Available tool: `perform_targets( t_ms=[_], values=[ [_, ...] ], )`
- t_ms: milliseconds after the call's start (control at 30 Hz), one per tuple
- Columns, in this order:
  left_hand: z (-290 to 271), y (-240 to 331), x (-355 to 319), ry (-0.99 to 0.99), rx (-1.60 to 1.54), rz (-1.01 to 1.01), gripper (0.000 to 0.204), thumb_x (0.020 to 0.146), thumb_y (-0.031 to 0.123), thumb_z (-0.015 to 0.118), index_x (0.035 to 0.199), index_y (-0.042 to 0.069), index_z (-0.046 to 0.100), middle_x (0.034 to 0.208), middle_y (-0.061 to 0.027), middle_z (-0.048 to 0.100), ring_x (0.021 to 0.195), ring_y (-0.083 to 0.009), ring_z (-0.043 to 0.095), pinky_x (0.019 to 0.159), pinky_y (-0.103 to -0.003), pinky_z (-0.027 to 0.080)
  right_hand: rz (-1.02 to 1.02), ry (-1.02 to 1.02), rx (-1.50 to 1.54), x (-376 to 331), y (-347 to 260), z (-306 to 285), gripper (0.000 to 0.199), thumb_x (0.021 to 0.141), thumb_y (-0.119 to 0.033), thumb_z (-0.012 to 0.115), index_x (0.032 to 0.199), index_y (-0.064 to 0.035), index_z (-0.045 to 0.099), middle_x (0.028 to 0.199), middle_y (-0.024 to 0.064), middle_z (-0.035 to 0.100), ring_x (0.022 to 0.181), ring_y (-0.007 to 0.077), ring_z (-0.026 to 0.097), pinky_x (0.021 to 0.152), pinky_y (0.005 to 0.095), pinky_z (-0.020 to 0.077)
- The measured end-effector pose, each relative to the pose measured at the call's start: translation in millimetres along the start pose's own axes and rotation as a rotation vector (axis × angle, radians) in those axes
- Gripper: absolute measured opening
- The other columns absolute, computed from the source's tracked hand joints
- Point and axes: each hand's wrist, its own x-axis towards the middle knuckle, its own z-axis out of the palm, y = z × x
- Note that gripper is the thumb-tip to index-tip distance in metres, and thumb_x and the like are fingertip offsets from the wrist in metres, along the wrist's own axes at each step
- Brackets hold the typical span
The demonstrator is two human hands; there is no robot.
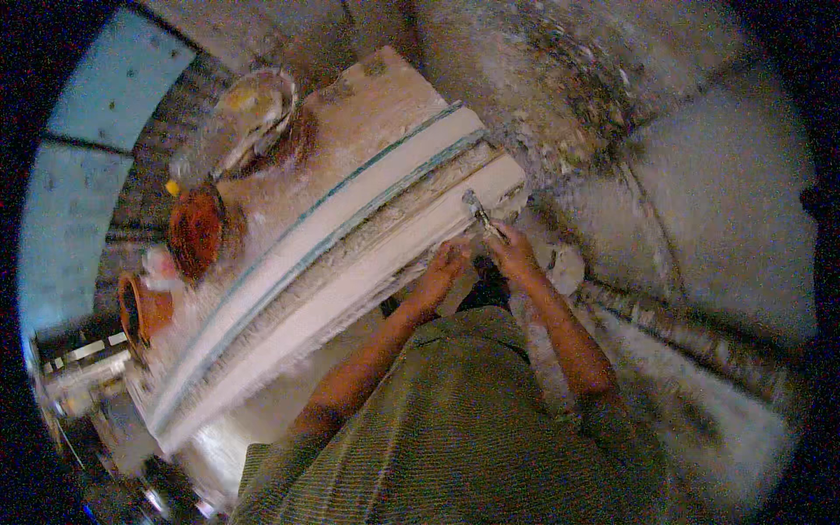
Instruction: The person scrapes a long white wooden plank with a metal scraper, removing material along the edges and surface. The person then lifts the plank and places it upright among other planks.
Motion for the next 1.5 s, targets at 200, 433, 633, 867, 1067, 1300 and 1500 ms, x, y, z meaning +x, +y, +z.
perform_targets(
  t_ms=[200, 433, 633, 867, 1067, 1300, 1500],
  values=[
    [62, -45, 51, 0.011, -1.037, -0.276, 0.044, 0.094, 0.032, 0.053, 0.126, 0.002, 0.049, 0.118, -0.0147, 0.058, 0.109, -0.0299, 0.057, 0.101, -0.040, 0.043, -0.221, -0.357, -0.331, 95, 13, -148, 0.034, 0.086, -0.024, 0.068, 0.112, -0.0021, 0.066, 0.109, 0.0144, 0.068, 0.102, 0.0236, 0.063, 0.093, 0.0343, 0.0474],
    [129, -74, 91, 0.329, -1.568, -0.148, 0.045, 0.094, 0.031, 0.049, 0.125, -0.002, 0.047, 0.120, -0.0220, 0.055, 0.113, -0.0357, 0.054, 0.100, -0.047, 0.045, -0.491, -0.570, -0.671, 162, 3, -191, 0.035, 0.086, -0.031, 0.068, 0.110, -0.0045, 0.068, 0.109, 0.0152, 0.067, 0.105, 0.0287, 0.062, 0.096, 0.0388, 0.0459],
    [139, -98, 138, 0.358, -1.673, -0.074, 0.037, 0.095, 0.031, 0.041, 0.112, 0.000, 0.048, 0.120, -0.0241, 0.054, 0.113, -0.0383, 0.053, 0.097, -0.049, 0.047, -0.580, -0.649, -0.714, 161, 15, -150, 0.035, 0.086, -0.032, 0.066, 0.111, -0.0071, 0.067, 0.114, 0.0188, 0.063, 0.110, 0.0350, 0.057, 0.098, 0.0443, 0.0424],
    [134, -84, 143, 0.593, -1.824, -0.174, 0.038, 0.096, 0.031, 0.034, 0.117, 0.000, 0.041, 0.120, -0.0253, 0.052, 0.109, -0.0402, 0.054, 0.095, -0.052, 0.047, -0.597, -0.612, -0.876, 159, 20, -195, 0.034, 0.084, -0.032, 0.068, 0.106, -0.0062, 0.066, 0.103, 0.0164, 0.064, 0.098, 0.0339, 0.061, 0.088, 0.0427, 0.0478],
    [134, -81, 158, 0.575, -1.880, -0.092, 0.047, 0.093, 0.035, 0.035, 0.124, -0.001, 0.038, 0.118, -0.0258, 0.051, 0.109, -0.0416, 0.053, 0.095, -0.054, 0.046, -0.525, -0.534, -0.793, 168, 25, -192, 0.033, 0.085, -0.031, 0.068, 0.105, -0.0058, 0.068, 0.100, 0.0157, 0.067, 0.092, 0.0316, 0.064, 0.084, 0.0407, 0.0505],
    [133, -87, 165, 0.666, -1.816, 0.004, 0.046, 0.091, 0.036, 0.037, 0.122, 0.002, 0.043, 0.119, -0.0251, 0.050, 0.108, -0.0401, 0.052, 0.089, -0.055, 0.050, -0.436, -0.688, -0.652, 176, 13, -157, 0.034, 0.084, -0.031, 0.068, 0.106, -0.0045, 0.069, 0.101, 0.0164, 0.067, 0.094, 0.0318, 0.065, 0.087, 0.0390, 0.0496],
    [133, -66, 166, 0.756, -1.947, 0.012, 0.034, 0.090, 0.031, 0.041, 0.105, 0.002, 0.048, 0.105, -0.0226, 0.049, 0.100, -0.0373, 0.052, 0.090, -0.057, 0.050, -0.708, -0.636, -0.712, 156, 7, -120, 0.033, 0.084, -0.030, 0.068, 0.105, -0.0034, 0.069, 0.100, 0.0181, 0.068, 0.092, 0.0325, 0.066, 0.085, 0.0388, 0.0505]
  ],
)
